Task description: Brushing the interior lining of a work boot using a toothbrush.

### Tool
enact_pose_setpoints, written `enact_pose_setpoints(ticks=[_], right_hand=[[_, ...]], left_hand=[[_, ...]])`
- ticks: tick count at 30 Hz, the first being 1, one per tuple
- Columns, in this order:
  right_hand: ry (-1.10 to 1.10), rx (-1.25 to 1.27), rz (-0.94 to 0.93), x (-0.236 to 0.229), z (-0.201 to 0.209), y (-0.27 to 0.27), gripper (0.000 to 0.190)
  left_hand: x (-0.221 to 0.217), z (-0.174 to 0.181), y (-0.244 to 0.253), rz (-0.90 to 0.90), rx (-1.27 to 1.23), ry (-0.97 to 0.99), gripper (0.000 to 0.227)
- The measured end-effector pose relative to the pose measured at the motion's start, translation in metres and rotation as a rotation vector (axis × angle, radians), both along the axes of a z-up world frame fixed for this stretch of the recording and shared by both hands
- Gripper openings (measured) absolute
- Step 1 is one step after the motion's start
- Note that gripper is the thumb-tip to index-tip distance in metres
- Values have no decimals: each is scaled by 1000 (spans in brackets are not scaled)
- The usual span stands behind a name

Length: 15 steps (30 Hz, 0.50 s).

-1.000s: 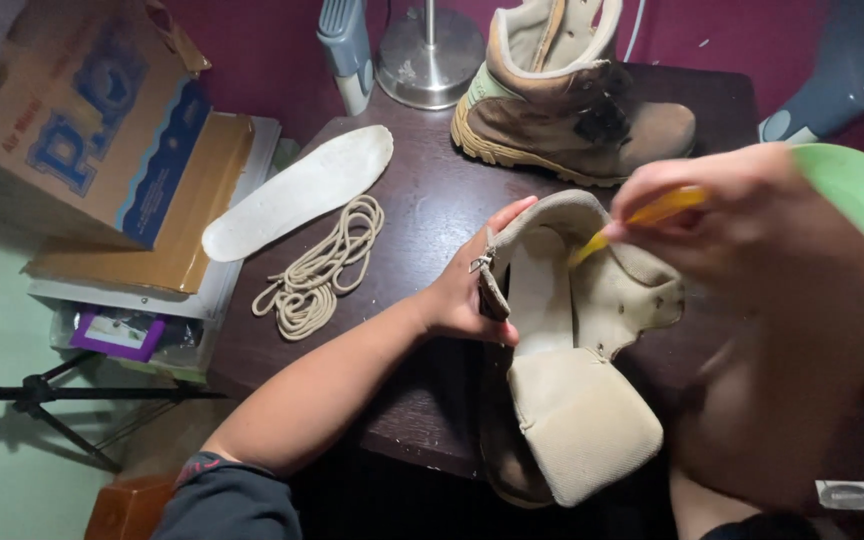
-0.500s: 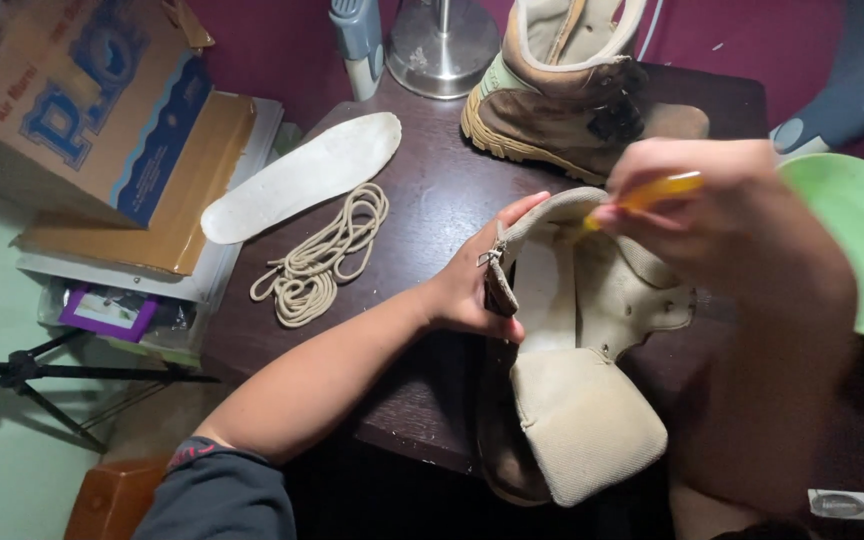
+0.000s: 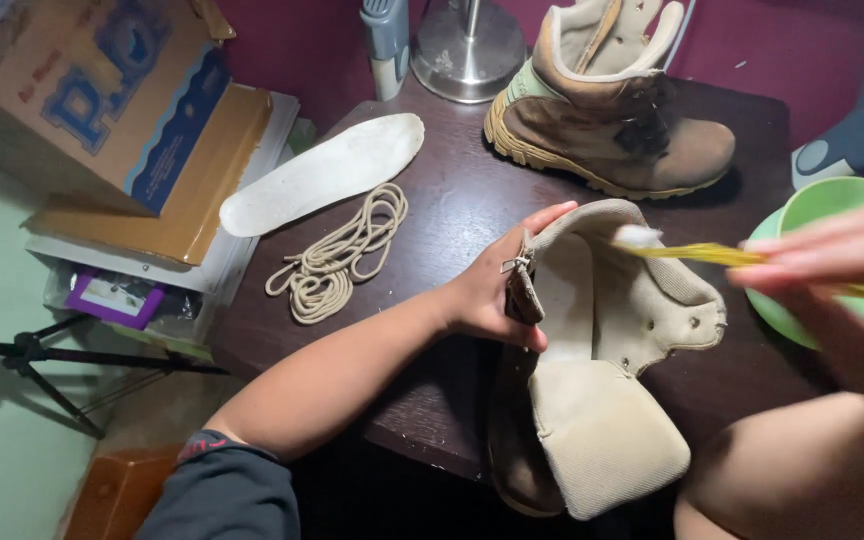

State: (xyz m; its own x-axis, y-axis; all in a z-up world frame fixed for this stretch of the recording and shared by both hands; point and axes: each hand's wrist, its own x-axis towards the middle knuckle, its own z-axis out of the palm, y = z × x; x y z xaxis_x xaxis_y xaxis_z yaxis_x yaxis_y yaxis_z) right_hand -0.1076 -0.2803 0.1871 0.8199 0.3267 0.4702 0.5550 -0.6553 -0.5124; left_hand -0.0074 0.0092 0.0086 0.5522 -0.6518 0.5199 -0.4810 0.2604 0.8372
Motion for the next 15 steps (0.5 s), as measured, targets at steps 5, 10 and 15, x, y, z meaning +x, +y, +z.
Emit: enact_pose_setpoints(ticks=[5,10,15], right_hand=[[-35,-338,98,42,3,92,9],[96,-258,67,35,14,81,12],[-58,-130,46,-19,10,14,11]], left_hand=[[1,-3,-3,-2,-3,-33,131],[1,-1,-2,9,6,-22,133],[1,0,0,10,40,-28,135]])
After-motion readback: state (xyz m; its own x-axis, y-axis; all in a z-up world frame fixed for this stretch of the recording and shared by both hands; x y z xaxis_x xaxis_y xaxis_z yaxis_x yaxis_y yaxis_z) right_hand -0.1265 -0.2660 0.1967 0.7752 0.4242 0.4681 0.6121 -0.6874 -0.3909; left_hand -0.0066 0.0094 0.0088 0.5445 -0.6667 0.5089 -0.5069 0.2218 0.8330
